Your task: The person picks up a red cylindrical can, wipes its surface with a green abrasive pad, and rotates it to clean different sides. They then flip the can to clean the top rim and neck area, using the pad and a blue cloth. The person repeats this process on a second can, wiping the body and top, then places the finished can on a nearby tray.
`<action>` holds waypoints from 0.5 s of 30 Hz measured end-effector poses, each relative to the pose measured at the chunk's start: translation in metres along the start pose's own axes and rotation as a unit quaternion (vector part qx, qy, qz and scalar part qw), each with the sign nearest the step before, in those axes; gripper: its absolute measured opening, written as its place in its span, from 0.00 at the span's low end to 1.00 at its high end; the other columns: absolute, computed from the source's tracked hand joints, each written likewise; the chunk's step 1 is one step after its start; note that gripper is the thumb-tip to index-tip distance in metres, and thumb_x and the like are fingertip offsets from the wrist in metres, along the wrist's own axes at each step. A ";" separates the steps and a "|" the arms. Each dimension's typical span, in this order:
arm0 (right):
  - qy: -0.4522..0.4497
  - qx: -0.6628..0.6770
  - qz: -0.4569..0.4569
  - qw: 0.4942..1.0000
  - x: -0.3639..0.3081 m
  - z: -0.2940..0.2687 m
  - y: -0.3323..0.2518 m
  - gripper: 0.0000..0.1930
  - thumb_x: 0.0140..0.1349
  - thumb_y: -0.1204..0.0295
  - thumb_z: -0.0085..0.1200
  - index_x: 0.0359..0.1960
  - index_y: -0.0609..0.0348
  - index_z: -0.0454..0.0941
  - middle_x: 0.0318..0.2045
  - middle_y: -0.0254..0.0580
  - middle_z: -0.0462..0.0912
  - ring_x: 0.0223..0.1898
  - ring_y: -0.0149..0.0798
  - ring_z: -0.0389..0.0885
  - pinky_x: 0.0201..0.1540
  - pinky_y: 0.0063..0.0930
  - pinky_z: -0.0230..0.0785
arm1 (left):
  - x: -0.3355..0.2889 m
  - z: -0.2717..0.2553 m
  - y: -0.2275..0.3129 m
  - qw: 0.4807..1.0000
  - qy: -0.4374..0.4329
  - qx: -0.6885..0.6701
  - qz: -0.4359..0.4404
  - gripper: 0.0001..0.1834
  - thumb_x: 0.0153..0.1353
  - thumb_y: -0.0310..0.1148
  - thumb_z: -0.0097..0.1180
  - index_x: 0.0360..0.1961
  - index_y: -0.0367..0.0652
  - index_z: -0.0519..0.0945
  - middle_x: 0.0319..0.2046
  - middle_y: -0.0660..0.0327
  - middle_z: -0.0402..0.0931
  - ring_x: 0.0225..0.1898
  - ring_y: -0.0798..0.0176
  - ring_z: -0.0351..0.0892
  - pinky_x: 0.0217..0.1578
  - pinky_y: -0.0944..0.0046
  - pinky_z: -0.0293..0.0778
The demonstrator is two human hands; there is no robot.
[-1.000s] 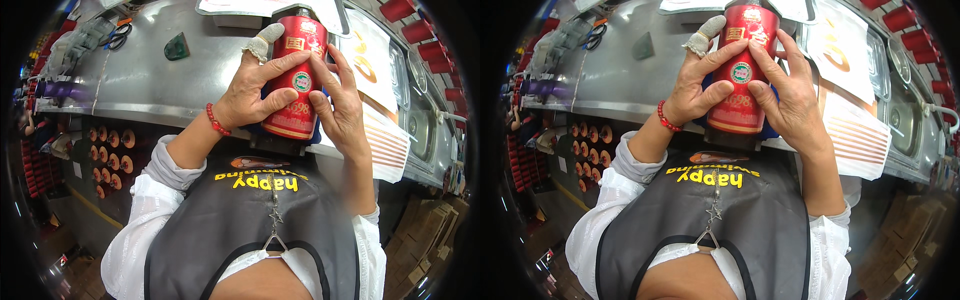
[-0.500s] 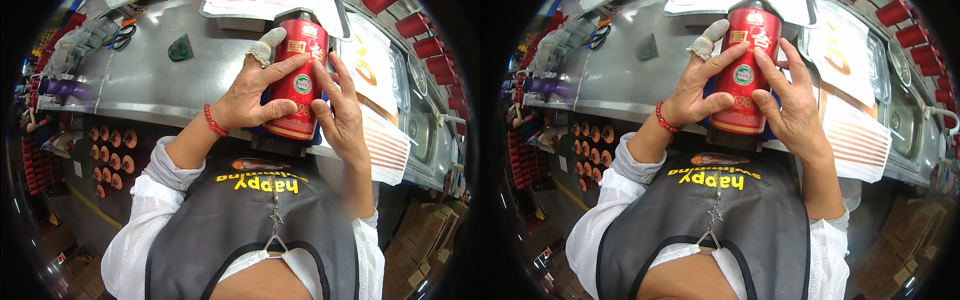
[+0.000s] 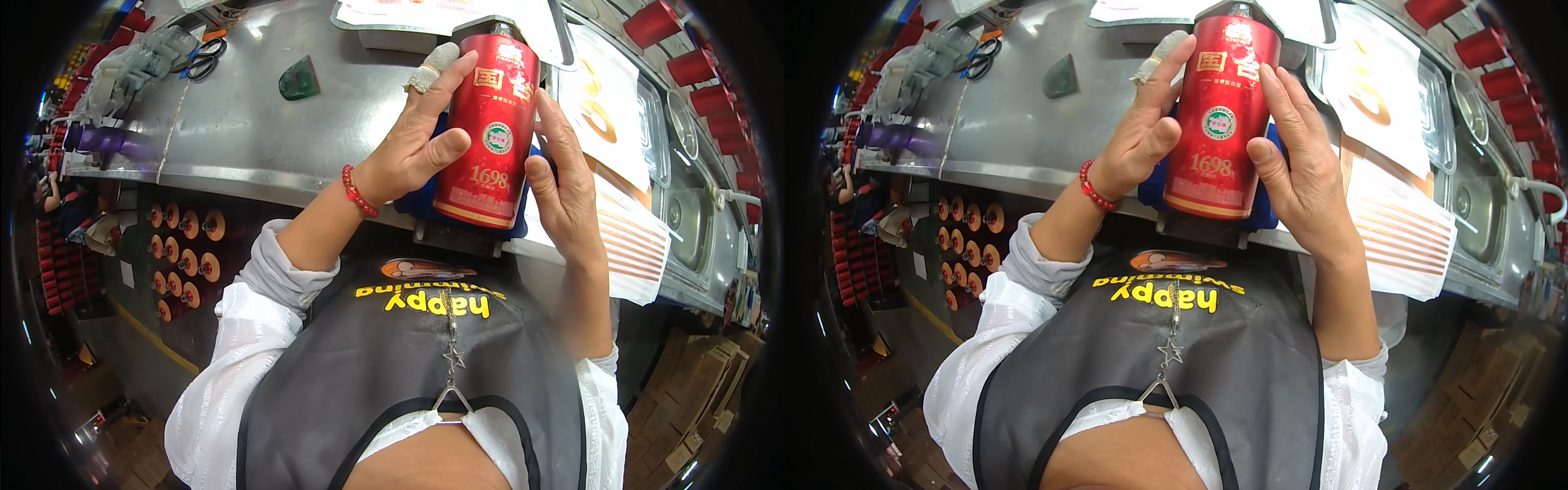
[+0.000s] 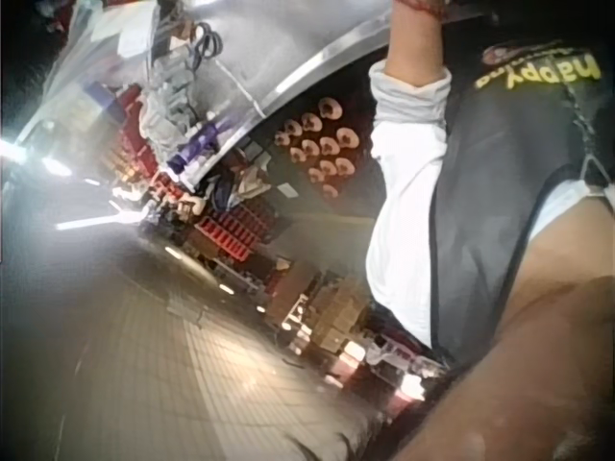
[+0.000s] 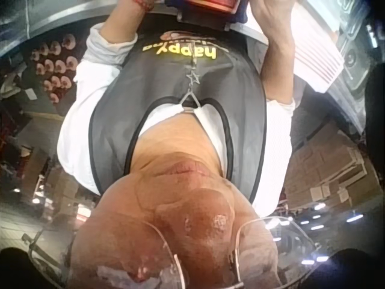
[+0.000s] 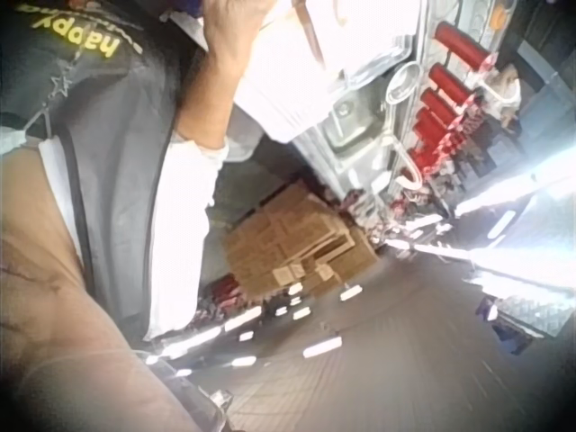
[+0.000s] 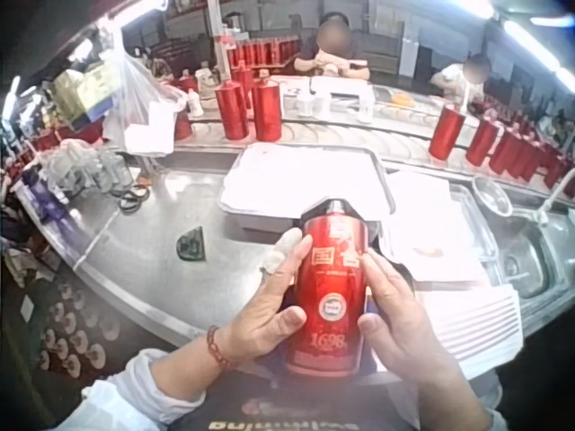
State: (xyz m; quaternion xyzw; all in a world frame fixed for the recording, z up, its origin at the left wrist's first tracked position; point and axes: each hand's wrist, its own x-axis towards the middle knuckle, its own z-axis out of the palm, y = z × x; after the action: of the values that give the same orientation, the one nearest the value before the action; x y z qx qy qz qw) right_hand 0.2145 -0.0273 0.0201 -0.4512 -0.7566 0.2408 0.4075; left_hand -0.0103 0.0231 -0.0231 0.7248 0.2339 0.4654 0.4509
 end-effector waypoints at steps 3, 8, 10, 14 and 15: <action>-0.004 -0.003 -0.019 1.000 0.002 0.000 0.005 0.29 0.72 0.58 0.53 0.71 0.55 0.66 0.70 0.60 0.63 0.67 0.55 0.69 0.66 0.41 0.64 | -0.001 0.001 0.001 1.000 -0.010 0.011 -0.011 0.48 0.66 0.64 0.51 0.77 0.47 0.51 0.76 0.43 0.42 0.77 0.43 0.39 0.74 0.49 0.39; -0.004 -0.042 -0.015 0.999 0.006 0.000 -0.005 0.27 0.72 0.58 0.53 0.69 0.53 0.70 0.69 0.61 0.63 0.62 0.53 0.73 0.63 0.41 0.67 | 0.003 -0.002 -0.001 0.996 0.016 0.062 0.058 0.39 0.67 0.59 0.53 0.74 0.53 0.62 0.76 0.42 0.42 0.77 0.43 0.40 0.73 0.49 0.42; -0.008 -0.066 -0.005 0.998 0.009 -0.002 -0.007 0.25 0.71 0.58 0.53 0.67 0.51 0.72 0.69 0.62 0.64 0.60 0.52 0.74 0.61 0.41 0.69 | 0.007 -0.001 -0.001 0.996 0.011 0.057 0.064 0.35 0.67 0.57 0.55 0.71 0.55 0.68 0.75 0.42 0.43 0.76 0.42 0.43 0.73 0.50 0.45; -0.002 -0.087 -0.022 0.996 0.014 0.000 -0.004 0.24 0.71 0.58 0.54 0.67 0.48 0.73 0.68 0.62 0.65 0.57 0.52 0.76 0.58 0.40 0.70 | 0.007 -0.001 0.002 0.987 0.012 0.137 0.082 0.33 0.68 0.55 0.54 0.67 0.45 0.74 0.74 0.46 0.48 0.72 0.44 0.57 0.69 0.50 0.58; -0.003 -0.088 -0.020 0.996 0.014 0.000 -0.004 0.24 0.71 0.58 0.54 0.67 0.48 0.73 0.68 0.62 0.65 0.57 0.53 0.76 0.58 0.40 0.71 | 0.007 -0.002 0.002 0.986 0.012 0.142 0.083 0.33 0.68 0.55 0.54 0.67 0.45 0.74 0.74 0.46 0.48 0.72 0.43 0.57 0.69 0.49 0.58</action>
State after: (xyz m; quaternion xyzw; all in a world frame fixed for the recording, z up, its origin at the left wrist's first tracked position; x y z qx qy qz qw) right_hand 0.2092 -0.0174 0.0288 -0.4696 -0.7849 0.1664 0.3684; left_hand -0.0089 0.0285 -0.0176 0.7930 0.2419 0.4719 0.2998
